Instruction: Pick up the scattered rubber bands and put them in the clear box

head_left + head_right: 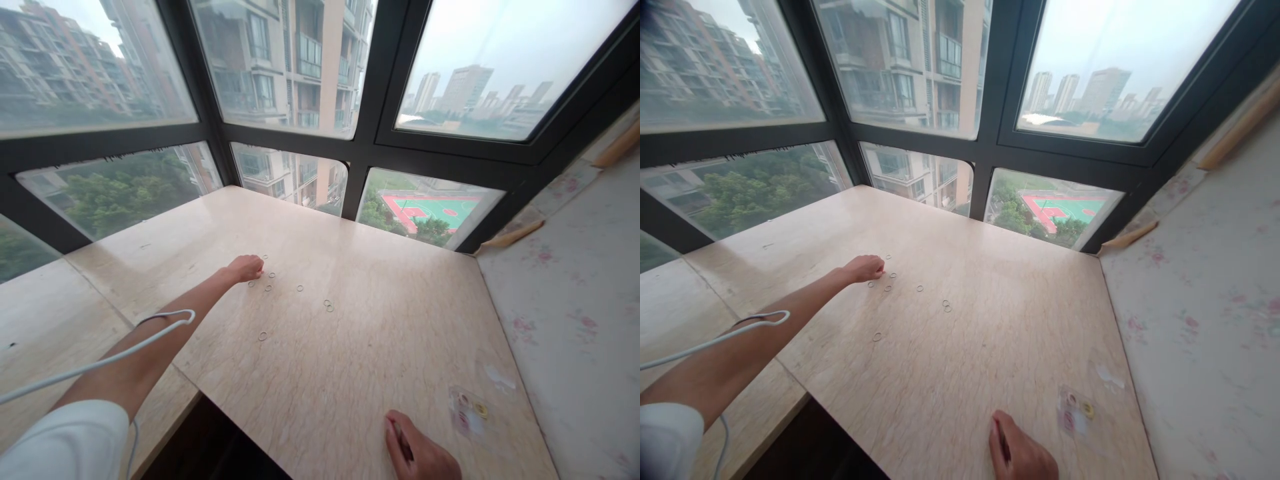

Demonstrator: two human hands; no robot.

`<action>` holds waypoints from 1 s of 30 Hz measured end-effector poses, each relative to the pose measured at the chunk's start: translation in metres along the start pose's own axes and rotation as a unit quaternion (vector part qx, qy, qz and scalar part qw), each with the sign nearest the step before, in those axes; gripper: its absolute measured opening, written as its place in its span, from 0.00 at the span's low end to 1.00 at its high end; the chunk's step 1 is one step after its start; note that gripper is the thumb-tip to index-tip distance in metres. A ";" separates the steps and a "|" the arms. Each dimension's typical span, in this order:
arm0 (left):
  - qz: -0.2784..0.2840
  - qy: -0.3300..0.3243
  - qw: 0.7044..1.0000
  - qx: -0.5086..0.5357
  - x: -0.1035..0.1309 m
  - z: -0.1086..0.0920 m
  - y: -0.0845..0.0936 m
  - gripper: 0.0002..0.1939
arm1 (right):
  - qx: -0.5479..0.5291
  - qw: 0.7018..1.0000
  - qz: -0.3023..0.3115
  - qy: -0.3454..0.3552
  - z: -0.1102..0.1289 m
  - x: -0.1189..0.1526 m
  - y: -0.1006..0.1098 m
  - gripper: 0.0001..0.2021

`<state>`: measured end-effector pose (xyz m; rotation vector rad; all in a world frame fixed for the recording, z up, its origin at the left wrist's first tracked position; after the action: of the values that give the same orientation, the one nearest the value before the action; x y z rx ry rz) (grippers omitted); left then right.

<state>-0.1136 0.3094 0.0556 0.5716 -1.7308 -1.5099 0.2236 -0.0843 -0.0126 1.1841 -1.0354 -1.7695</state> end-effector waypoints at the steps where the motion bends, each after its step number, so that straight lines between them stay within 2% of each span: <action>1: -0.004 0.006 1.000 0.010 0.000 0.001 0.000 0.09 | 0.000 1.000 0.000 -0.001 0.000 0.000 0.000 0.23; 7: -0.059 0.017 0.994 0.090 0.008 -0.007 -0.001 0.07 | -0.024 1.000 -0.002 -0.016 0.002 -0.001 0.001 0.23; 10: -0.117 0.002 0.980 0.161 0.015 -0.028 0.005 0.09 | -0.033 0.999 -0.001 -0.021 0.003 -0.002 0.002 0.23; 12: -0.164 -0.021 0.955 0.248 0.020 -0.050 0.011 0.09 | -0.039 0.999 -0.001 -0.017 0.004 -0.003 0.003 0.23; 14: -0.188 -0.052 0.924 0.327 0.024 -0.076 0.018 0.08 | -0.050 0.999 -0.003 -0.009 0.005 -0.005 0.005 0.23; 19: -0.183 -0.108 0.877 0.431 0.026 -0.150 0.027 0.09 | -0.081 0.996 0.018 -0.035 0.009 -0.009 0.012 0.20; 26: -0.143 -0.209 0.838 0.483 0.004 -0.265 0.025 0.09 | -0.118 0.988 0.069 -0.073 0.012 -0.010 0.020 0.13; 30: -0.115 -0.300 0.821 0.472 -0.007 -0.335 0.026 0.07 | -0.124 0.986 0.077 -0.086 0.011 -0.010 0.021 0.10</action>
<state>0.1547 0.1082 0.0846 0.8628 -3.0265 -0.9037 0.2191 -0.0811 0.0131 0.7892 -0.9429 -1.8386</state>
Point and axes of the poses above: each hand's wrist, its own x-axis away from the middle knuckle, its own y-axis out of the back of the hand, z = x × y, the point moved 2 cm from there along -x, towards the middle knuckle, and after that the axes turned 13 degrees about -y, right-handed, at the moved point
